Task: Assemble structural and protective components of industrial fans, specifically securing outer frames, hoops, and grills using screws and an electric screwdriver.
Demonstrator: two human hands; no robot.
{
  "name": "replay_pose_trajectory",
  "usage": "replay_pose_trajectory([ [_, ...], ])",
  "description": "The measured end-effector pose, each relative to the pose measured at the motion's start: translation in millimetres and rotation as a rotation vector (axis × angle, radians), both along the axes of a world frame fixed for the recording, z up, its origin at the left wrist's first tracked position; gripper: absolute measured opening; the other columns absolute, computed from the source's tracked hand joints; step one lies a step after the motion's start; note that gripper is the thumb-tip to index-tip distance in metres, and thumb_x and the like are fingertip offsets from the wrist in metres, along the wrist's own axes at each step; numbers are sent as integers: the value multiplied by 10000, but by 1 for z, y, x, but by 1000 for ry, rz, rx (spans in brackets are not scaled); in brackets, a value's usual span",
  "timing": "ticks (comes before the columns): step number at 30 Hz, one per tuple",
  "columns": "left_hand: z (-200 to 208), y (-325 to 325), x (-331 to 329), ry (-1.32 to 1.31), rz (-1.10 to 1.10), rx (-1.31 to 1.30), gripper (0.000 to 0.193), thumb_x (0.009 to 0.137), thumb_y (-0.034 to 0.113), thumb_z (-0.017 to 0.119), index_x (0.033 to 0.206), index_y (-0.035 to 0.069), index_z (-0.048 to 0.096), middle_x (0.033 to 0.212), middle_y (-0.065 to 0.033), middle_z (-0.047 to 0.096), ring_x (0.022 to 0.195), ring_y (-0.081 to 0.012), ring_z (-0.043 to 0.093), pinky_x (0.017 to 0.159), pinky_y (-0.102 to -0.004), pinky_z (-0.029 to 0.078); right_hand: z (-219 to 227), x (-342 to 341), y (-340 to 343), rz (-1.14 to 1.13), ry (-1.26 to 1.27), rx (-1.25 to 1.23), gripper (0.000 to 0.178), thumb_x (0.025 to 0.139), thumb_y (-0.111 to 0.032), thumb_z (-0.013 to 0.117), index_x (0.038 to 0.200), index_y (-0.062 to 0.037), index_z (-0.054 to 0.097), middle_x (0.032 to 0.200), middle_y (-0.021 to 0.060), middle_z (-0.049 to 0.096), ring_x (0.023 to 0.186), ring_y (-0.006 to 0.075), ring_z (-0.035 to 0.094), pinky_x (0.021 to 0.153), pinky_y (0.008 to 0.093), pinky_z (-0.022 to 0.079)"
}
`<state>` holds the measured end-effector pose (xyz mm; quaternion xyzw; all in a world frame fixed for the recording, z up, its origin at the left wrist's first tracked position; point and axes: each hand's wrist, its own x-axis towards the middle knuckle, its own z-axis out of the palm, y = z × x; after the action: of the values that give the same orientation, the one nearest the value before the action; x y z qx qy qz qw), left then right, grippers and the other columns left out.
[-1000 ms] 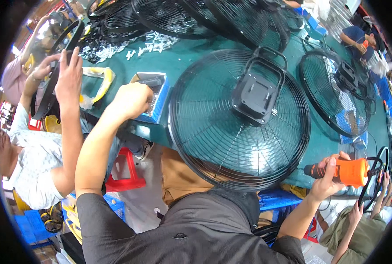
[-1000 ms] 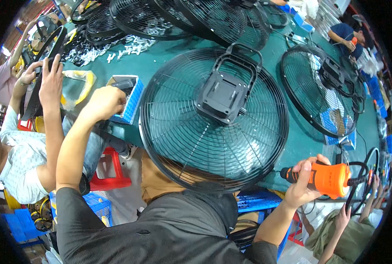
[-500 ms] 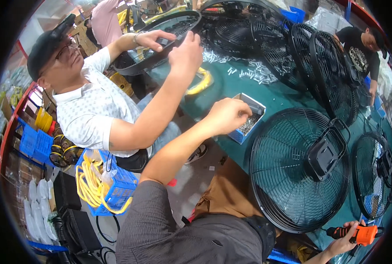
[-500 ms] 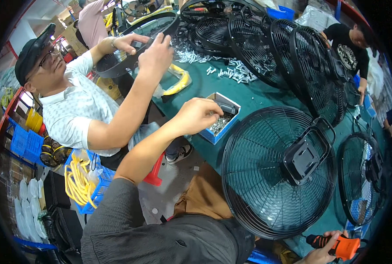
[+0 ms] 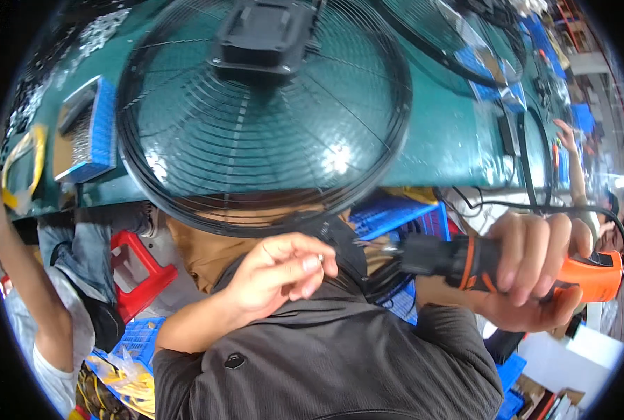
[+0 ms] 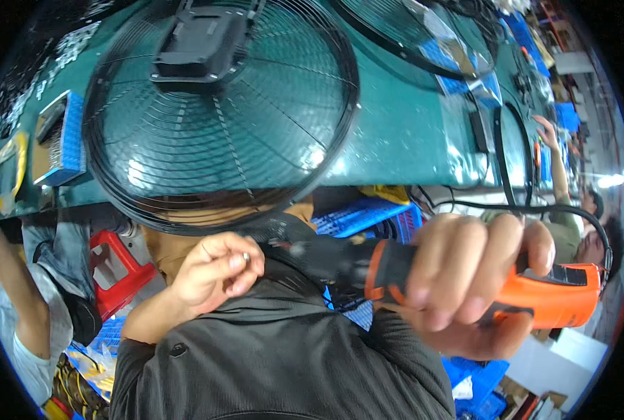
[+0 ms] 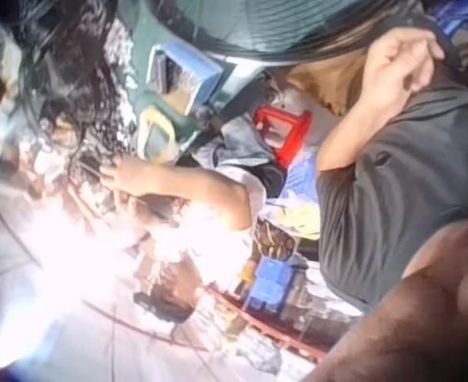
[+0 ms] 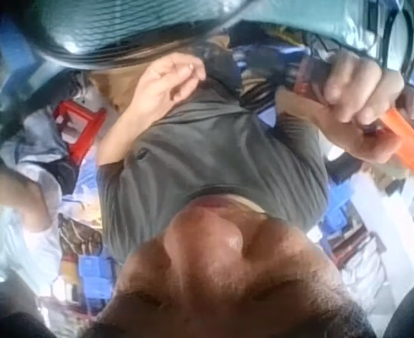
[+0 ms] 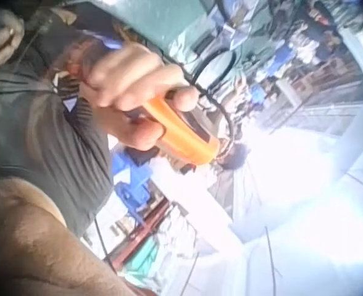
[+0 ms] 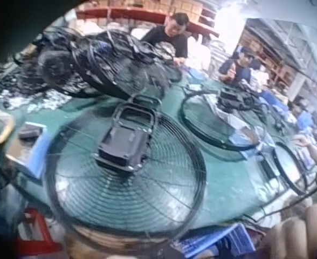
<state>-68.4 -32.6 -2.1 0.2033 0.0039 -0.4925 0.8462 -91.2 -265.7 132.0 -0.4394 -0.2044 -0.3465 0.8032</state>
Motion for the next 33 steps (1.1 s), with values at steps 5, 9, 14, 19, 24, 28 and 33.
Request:
replay_pose_trajectory([
  [5,-11,-21,-5,111,-35,-75,207,988,90,556,1154,25,659,1014,-135,676,690,-120,552,529,-219,398,-10,-1,11,47,38,-51,394,876,-171,657,1154,-3,434,737,62,555,552,154,586,464,258,525],
  [9,-15,-26,-5,94,-76,-94,216,989,99,557,1165,25,656,1012,-140,678,689,-122,552,522,-221,399,-17,-7,7,46,58,-63,398,837,-147,675,1132,32,477,696,47,555,537,144,582,473,241,524],
  [14,-18,-27,-3,64,-87,-86,226,994,111,553,1166,0,649,993,-139,684,693,-121,559,529,-221,411,-22,-8,7,25,82,-56,402,837,-149,674,1139,32,480,702,47,558,536,142,583,472,241,522],
  [19,-21,-27,-3,63,-80,-80,228,1001,117,543,1165,-2,648,987,-141,686,696,-120,565,538,-220,419,-26,-6,8,3,95,-31,396,843,-146,664,1144,30,478,695,41,558,531,137,580,466,237,521],
  [24,-21,-34,-3,125,-102,-93,235,1002,138,549,1166,2,649,977,-137,685,696,-118,564,539,-219,415,-30,-3,2,38,57,-101,391,834,-133,672,1135,24,479,686,38,562,529,133,594,439,225,514],
  [28,-16,-50,1,328,-162,-134,251,1006,190,554,1154,9,645,925,-112,677,656,-111,537,521,-217,386,-26,-6,0,-14,24,-206,382,822,-133,687,1112,12,484,661,30,562,491,127,592,421,214,507],
  [33,-12,-67,8,448,-171,-178,297,1041,239,474,1218,19,564,874,-51,616,636,-91,468,506,-215,369,-36,-16,11,-220,-58,-296,417,794,-143,753,1101,-3,509,664,33,570,483,134,592,433,225,517],
])
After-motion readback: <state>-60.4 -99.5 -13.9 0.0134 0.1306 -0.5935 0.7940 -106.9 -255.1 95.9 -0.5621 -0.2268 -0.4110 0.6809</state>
